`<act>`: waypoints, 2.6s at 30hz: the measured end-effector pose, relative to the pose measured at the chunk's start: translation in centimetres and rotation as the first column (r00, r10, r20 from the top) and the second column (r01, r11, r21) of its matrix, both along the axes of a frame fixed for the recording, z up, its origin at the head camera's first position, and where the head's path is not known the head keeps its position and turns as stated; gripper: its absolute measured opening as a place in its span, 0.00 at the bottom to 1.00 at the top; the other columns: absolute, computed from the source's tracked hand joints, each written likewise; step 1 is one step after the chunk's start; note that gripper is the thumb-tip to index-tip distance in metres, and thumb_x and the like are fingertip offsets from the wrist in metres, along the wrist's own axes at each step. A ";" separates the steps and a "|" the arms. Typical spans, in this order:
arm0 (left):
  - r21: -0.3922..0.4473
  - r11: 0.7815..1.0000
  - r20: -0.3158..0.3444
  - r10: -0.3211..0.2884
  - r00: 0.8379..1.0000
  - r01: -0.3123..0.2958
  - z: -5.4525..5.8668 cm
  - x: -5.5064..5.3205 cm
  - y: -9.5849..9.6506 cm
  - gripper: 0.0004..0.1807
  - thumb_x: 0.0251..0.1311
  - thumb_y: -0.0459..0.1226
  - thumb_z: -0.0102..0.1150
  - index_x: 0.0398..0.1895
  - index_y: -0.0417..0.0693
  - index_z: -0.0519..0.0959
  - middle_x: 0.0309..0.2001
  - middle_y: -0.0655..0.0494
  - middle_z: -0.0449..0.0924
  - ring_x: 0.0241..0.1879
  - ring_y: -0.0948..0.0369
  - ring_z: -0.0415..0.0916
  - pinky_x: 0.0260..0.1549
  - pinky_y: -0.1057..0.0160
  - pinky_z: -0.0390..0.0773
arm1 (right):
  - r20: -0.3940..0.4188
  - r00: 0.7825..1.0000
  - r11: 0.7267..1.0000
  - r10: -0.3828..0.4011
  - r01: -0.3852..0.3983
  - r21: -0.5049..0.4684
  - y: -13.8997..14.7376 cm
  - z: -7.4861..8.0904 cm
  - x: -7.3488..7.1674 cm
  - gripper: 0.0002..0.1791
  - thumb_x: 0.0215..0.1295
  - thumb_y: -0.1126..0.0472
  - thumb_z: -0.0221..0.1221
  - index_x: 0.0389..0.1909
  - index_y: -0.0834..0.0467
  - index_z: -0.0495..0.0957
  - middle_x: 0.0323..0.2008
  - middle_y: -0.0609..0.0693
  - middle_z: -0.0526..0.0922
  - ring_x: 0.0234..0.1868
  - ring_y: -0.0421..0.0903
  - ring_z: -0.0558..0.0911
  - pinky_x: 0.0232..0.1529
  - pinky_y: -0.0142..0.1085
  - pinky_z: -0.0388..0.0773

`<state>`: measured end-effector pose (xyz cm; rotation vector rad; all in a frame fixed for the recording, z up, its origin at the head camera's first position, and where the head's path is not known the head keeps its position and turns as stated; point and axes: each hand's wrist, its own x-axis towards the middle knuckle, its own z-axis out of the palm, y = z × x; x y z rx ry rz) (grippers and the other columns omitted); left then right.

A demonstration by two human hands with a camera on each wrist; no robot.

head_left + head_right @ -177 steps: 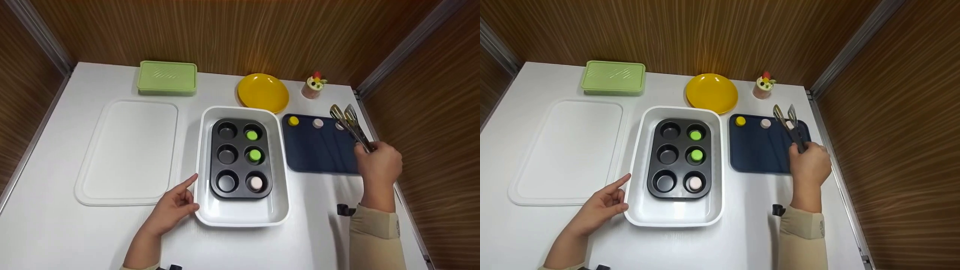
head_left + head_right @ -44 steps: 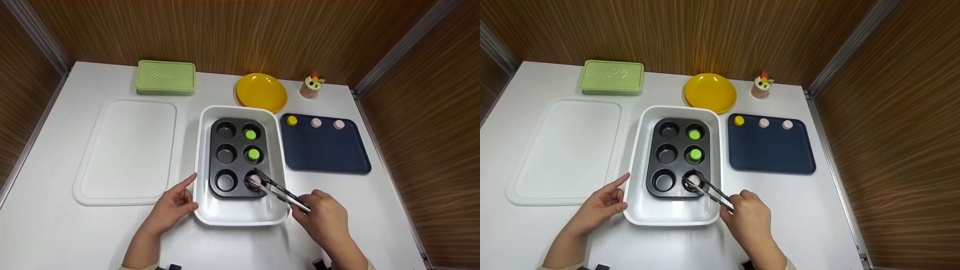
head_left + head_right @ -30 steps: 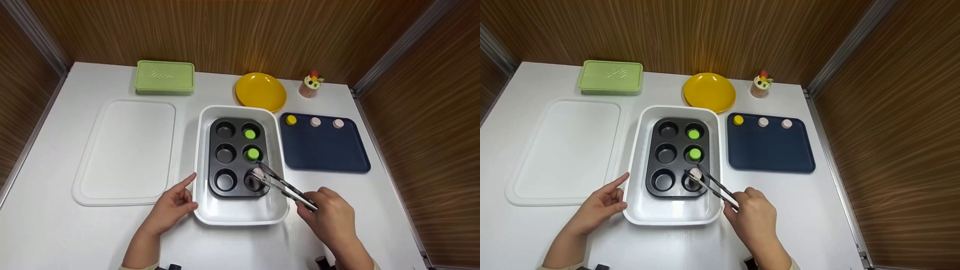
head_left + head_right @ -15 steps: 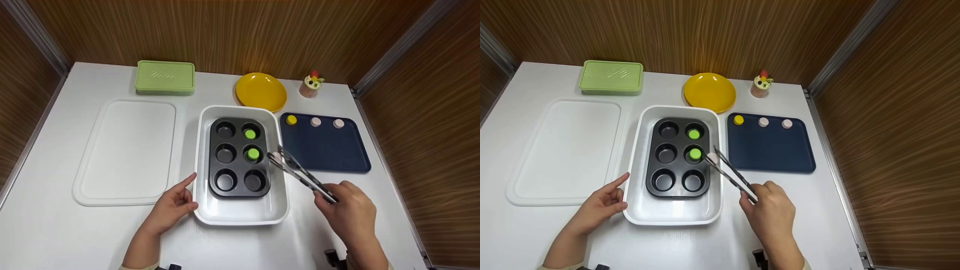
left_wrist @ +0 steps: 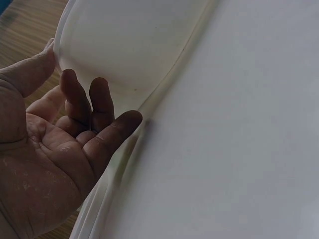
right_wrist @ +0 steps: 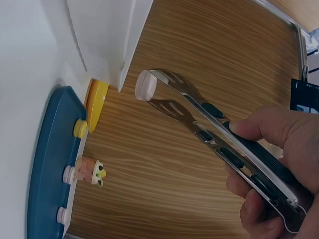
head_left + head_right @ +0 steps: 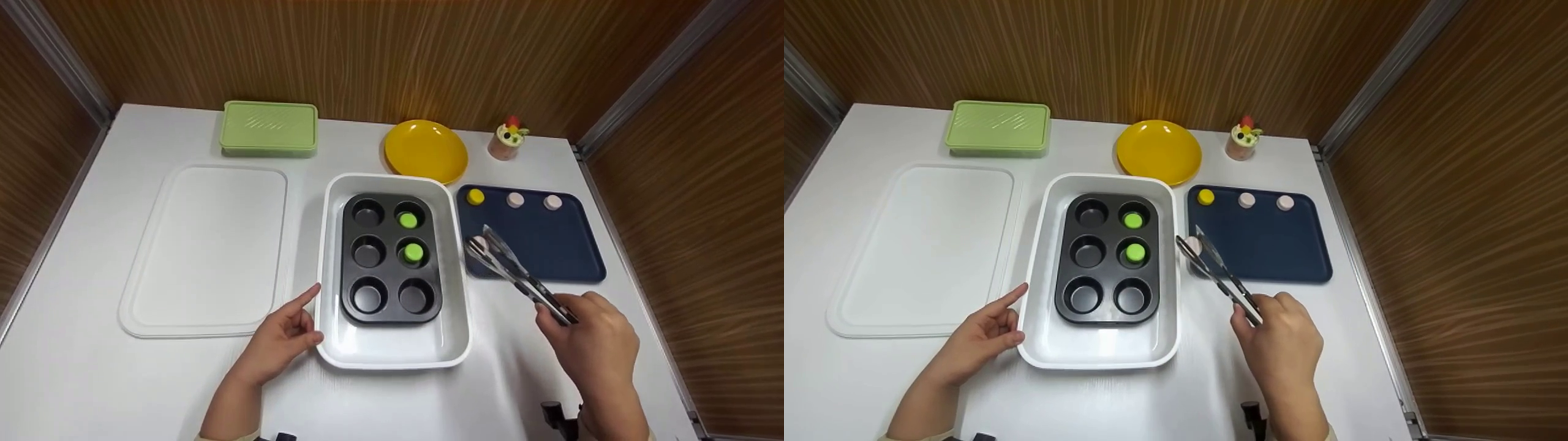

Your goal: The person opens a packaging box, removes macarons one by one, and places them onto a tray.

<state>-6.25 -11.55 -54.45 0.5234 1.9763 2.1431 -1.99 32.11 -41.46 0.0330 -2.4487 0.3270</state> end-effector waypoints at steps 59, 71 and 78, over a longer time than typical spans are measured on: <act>0.007 1.000 -0.002 -0.002 1.000 0.002 -1.1 -0.3 0.0 0.42 0.61 0.22 0.69 0.78 0.27 0.61 0.32 0.58 0.74 0.32 0.68 0.72 0.32 0.73 0.74 | 0.088 0.996 0.997 -0.022 0.028 -0.068 -0.6 -1.9 -2.5 0.10 0.48 0.63 0.76 0.33 0.58 0.91 0.25 0.54 0.82 0.23 0.59 0.79 0.22 0.58 0.72; 0.013 1.000 0.013 -0.005 1.000 0.004 -0.5 -0.1 0.0 0.42 0.62 0.23 0.69 0.78 0.27 0.60 0.32 0.56 0.75 0.31 0.67 0.72 0.32 0.72 0.74 | 0.103 0.988 0.994 0.113 -0.112 -0.021 -4.1 -2.5 -3.9 0.10 0.46 0.64 0.78 0.31 0.61 0.90 0.24 0.53 0.80 0.22 0.53 0.77 0.21 0.50 0.72; 0.025 1.000 -0.003 -0.006 1.000 0.006 -0.4 -0.1 0.1 0.42 0.62 0.22 0.68 0.77 0.25 0.60 0.32 0.55 0.74 0.32 0.66 0.72 0.32 0.72 0.74 | 0.167 0.979 0.993 0.119 -0.122 0.003 -5.2 -2.9 -4.7 0.11 0.46 0.62 0.78 0.31 0.60 0.90 0.25 0.51 0.79 0.24 0.55 0.80 0.22 0.52 0.75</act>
